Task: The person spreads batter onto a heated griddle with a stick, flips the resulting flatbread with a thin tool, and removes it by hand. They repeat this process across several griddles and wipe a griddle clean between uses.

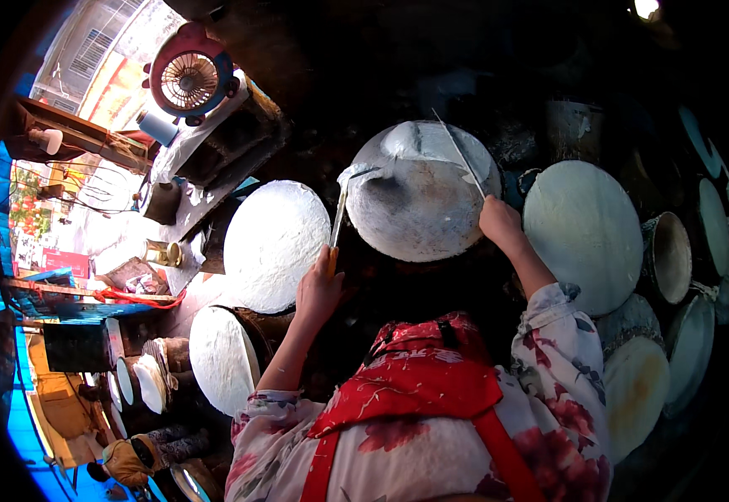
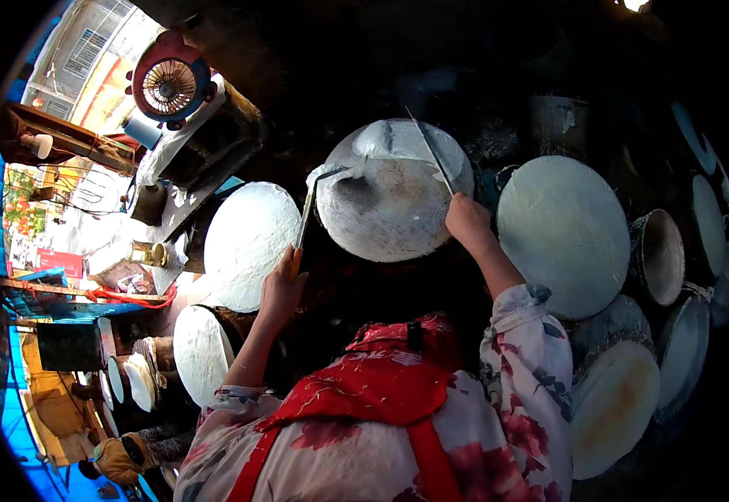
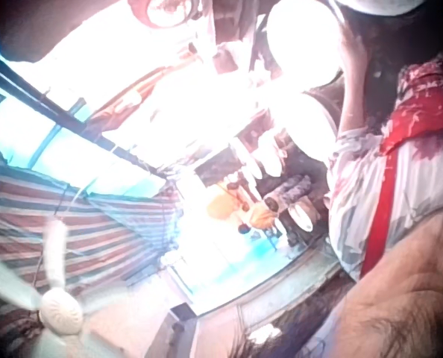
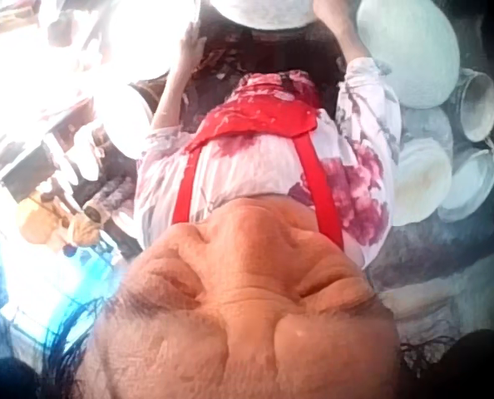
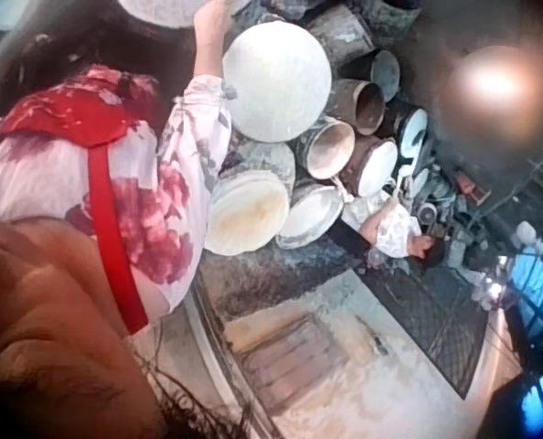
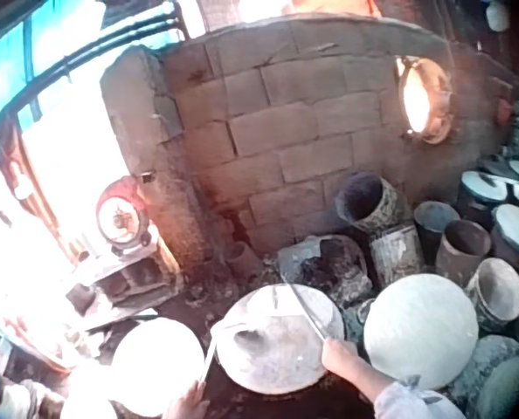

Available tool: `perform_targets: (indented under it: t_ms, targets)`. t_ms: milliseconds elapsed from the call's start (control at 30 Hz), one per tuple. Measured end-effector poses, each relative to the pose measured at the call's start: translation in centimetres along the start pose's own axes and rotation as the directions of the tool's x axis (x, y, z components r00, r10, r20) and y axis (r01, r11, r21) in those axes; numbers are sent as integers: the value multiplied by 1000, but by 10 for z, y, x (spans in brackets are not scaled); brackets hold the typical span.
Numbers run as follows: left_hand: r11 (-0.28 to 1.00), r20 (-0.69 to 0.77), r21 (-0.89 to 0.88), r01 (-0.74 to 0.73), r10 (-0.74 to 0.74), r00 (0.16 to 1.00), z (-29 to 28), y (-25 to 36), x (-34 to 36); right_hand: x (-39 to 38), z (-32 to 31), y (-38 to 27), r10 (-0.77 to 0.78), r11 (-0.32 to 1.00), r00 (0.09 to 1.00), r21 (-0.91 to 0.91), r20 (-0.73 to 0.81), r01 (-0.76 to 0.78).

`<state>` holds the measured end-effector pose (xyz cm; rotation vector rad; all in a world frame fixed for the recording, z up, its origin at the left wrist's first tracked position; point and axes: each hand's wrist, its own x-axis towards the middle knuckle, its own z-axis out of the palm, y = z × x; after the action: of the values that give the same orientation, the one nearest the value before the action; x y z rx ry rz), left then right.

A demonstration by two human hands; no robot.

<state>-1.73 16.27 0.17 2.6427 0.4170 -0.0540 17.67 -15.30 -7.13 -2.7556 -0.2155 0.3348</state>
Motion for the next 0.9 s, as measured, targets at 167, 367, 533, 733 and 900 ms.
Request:
perform_targets:
  t_ms: [167, 367, 533, 733, 900]
  targets:
    - [990, 44, -109, 94, -89, 995, -2, -3, -16, -21, 27, -39, -267, 947, 955, -147, 132, 285]
    - [974, -47, -214, 78, -90, 995, -3, -14, -37, 36, 6, 5, -232, 965, 973, -128, -20, 227]
    - [929, -47, -317, 193, -218, 975, 2, -17, -44, 5, 18, -32, -387, 891, 899, -168, 204, 421]
    - [740, 33, -603, 298, -350, 936, 0, -8, -54, 68, -5, 2, -301, 942, 953, -151, 17, 300]
    - [514, 117, -783, 350, -431, 895, 3, -13, -57, 24, 3, -19, -488, 805, 815, -200, 311, 558]
